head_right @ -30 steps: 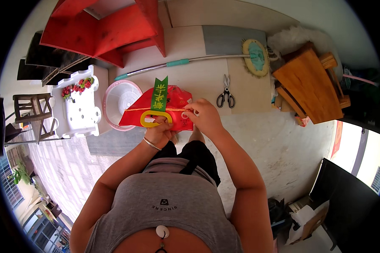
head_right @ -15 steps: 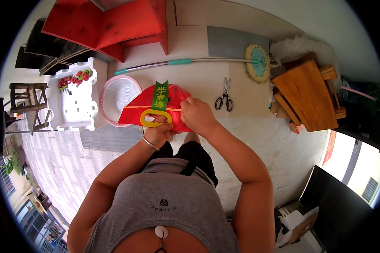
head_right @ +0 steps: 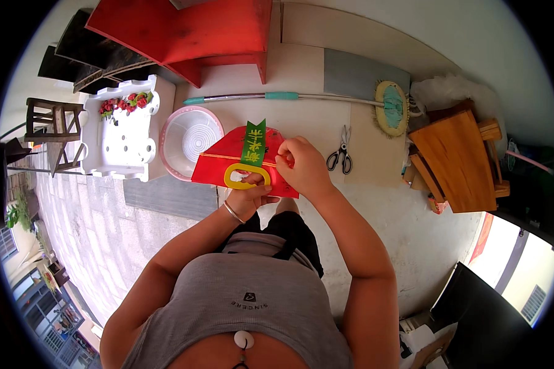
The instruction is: The person uses scissors to cut open a red package containing white grains. They then open the package and pour some of the contents into a pink plastic basin.
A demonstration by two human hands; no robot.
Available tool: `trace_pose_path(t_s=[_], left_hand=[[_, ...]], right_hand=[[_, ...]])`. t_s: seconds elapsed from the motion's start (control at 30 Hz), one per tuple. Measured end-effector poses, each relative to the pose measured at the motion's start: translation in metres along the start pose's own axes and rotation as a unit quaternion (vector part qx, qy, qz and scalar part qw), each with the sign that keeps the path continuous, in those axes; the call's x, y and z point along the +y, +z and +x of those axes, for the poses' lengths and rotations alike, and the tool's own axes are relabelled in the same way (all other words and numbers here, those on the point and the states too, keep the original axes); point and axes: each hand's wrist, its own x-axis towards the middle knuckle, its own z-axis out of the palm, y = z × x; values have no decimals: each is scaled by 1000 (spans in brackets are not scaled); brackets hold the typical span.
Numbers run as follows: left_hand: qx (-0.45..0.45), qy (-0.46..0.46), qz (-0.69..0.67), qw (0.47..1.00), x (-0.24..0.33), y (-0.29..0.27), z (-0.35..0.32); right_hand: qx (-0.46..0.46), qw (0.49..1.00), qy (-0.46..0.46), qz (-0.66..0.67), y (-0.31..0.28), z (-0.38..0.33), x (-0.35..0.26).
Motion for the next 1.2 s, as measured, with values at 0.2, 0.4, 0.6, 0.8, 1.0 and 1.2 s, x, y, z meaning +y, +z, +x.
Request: trace_pose_path(t_s=[0.2, 0.4, 0.6, 0.8, 1.0, 1.2], left_hand=[[162, 119, -115, 973, 33, -7, -36], [204, 233, -107, 945, 63, -61, -50], [235, 238, -79, 939, 63, -56, -56], [257, 224, -54, 939, 54, -73, -54], [243, 210, -92, 943, 62, -63, -65], [219, 210, -113, 946, 69, -59, -68]], right_hand=[[8, 989, -18, 149, 32, 19, -27], [-56, 992, -112, 22, 87, 46, -50], [-138, 976, -122, -118, 132, 62, -72], [-95, 987, -69, -113, 144, 70, -53], [-114, 972, 106, 173, 118, 82, -66], [-174, 981, 19, 86, 132, 70, -49]])
